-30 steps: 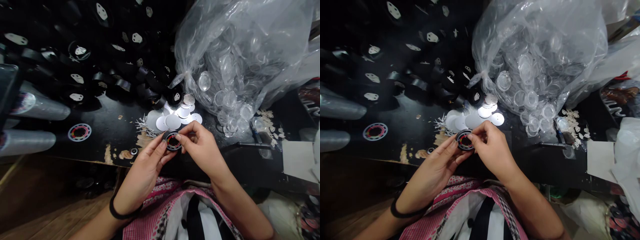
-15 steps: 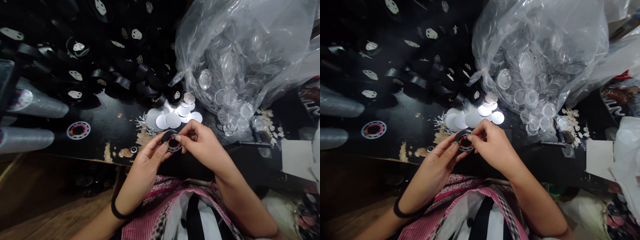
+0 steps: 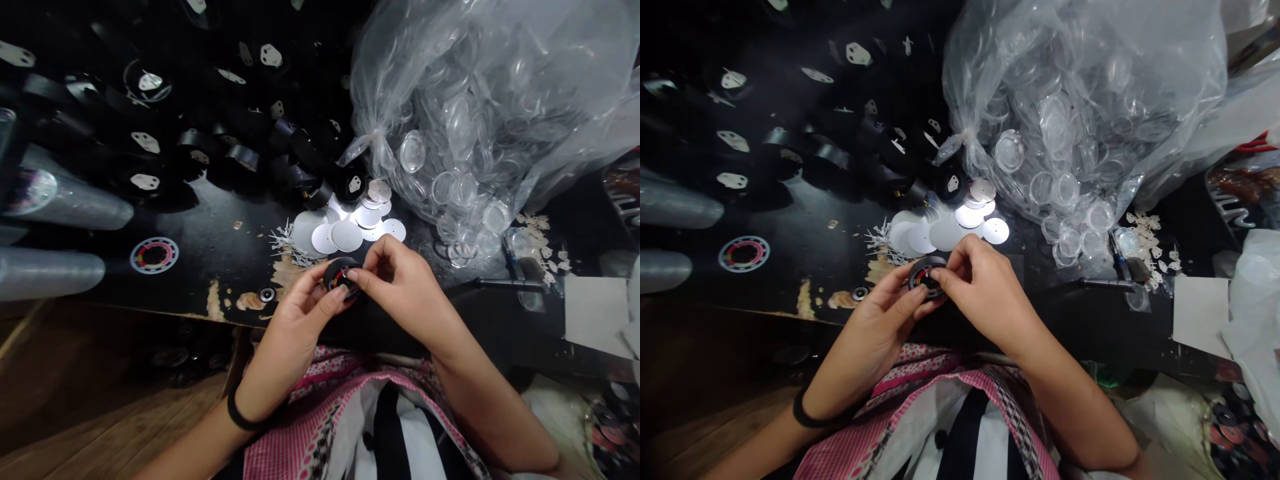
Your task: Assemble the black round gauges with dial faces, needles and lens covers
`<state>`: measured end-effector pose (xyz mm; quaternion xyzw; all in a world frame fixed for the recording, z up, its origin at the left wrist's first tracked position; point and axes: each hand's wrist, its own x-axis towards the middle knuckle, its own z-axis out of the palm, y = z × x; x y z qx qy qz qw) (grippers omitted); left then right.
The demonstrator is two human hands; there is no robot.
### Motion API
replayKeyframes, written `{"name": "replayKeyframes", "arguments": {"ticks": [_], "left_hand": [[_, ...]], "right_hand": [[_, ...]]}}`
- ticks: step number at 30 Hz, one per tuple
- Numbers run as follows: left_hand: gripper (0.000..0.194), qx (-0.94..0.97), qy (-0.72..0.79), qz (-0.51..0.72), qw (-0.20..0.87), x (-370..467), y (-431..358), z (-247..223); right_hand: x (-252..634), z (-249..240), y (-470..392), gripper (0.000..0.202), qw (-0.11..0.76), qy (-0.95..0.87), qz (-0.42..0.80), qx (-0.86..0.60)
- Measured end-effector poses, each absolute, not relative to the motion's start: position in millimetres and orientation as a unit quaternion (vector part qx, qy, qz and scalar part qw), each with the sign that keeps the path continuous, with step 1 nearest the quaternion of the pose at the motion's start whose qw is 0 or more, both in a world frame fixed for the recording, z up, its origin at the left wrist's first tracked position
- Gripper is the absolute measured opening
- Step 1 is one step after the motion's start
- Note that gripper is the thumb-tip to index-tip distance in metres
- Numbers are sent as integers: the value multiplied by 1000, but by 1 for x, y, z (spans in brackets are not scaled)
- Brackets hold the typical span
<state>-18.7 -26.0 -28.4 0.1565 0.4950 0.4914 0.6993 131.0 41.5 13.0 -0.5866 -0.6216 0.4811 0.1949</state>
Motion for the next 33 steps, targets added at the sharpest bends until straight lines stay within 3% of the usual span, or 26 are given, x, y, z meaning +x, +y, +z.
{"name": "replayKeyframes", "arguments": {"ticks": [4, 8, 16, 22, 27, 33], "left_hand": [[30, 185, 536, 469, 677, -23, -32, -26], [27, 238, 589, 448, 629, -40, -44, -25], [19, 67, 565, 550, 612, -63, -41, -24], [11, 61, 522, 603, 601, -54, -30, -19], [16, 88, 509, 614, 597, -45, -22, -20], [12, 79, 473, 628, 613, -38, -19, -12]], "right_hand": [[129, 13, 25, 14, 209, -614, 499, -575], [123, 17, 22, 11, 169, -663, 517, -514], [80, -4, 51, 19, -11, -861, 161, -482], [72, -9, 56, 17, -28, -870, 138, -473], [80, -2, 50, 16, 16, -846, 212, -490], [98, 3, 39, 13, 180, -772, 318, -520]]}}
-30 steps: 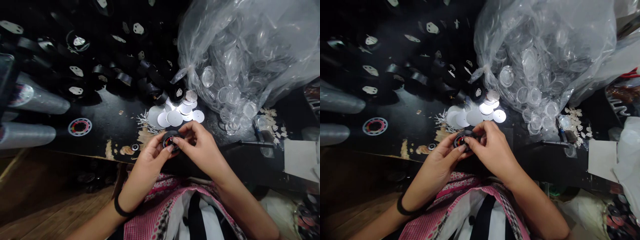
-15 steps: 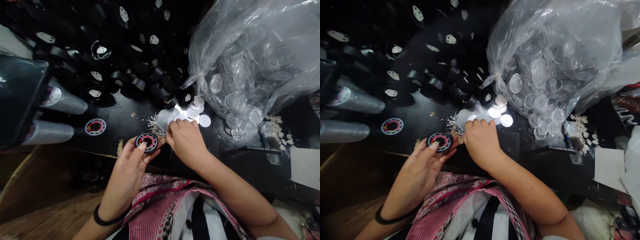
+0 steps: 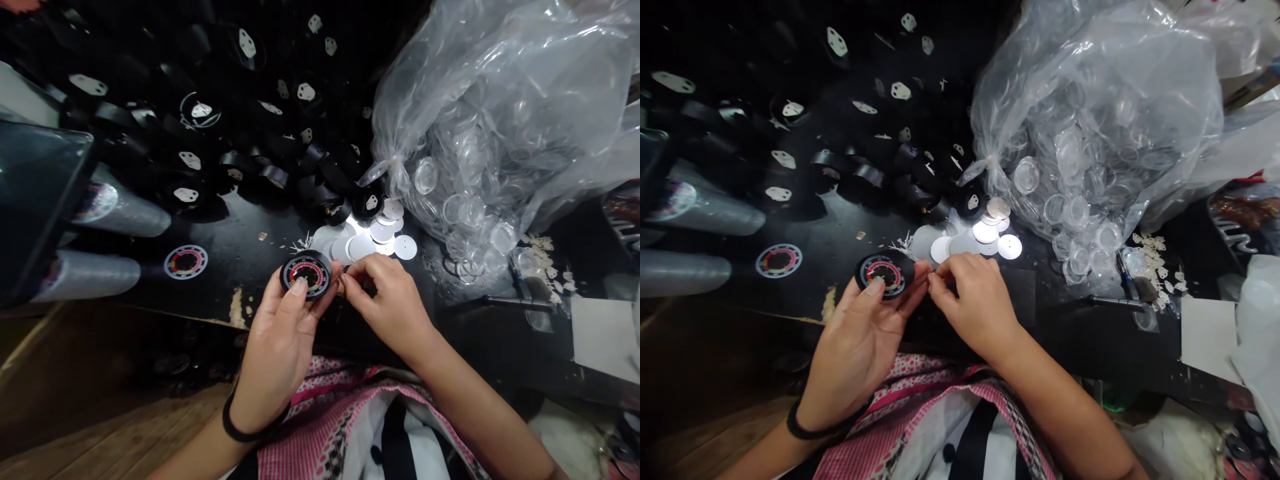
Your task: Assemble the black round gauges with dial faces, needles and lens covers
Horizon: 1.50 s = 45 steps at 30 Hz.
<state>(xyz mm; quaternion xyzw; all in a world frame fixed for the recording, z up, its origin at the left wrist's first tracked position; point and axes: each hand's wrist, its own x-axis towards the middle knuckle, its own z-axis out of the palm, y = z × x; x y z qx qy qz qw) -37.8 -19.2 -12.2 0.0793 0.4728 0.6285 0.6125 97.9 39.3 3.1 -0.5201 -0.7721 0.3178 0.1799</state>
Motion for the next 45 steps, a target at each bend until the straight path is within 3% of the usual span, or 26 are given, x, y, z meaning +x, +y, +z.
{"name": "replayKeyframes", "arguments": {"ticks": [3, 5, 16, 23, 32, 38, 41, 45], "left_hand": [[21, 75, 466, 620, 627, -35, -17, -9], [32, 71, 491, 599, 628, -32, -15, -10], [21, 200, 510, 538, 641, -18, -20, -25], [19, 262, 518, 537, 611, -21, -26, -27], [18, 386, 610, 501, 478, -26, -24, -9], [21, 336, 650, 447, 515, -32, -26, -14], [28, 208, 625, 447, 605, -31, -19, -17], [25, 77, 542, 479, 686, -23, -13, -11]], "right_hand": [[106, 9, 34, 14, 269, -729, 373, -507], [110, 13, 31, 12, 283, -728, 389, -488], [118, 18, 26, 11, 217, -786, 293, -499], [118, 23, 25, 12, 215, -764, 329, -511], [116, 27, 14, 19, 206, -750, 366, -512], [112, 25, 17, 27, 170, -738, 384, -528], [143, 36, 14, 29, 239, -740, 329, -536], [219, 40, 6, 11, 431, -568, 47, -700]]}}
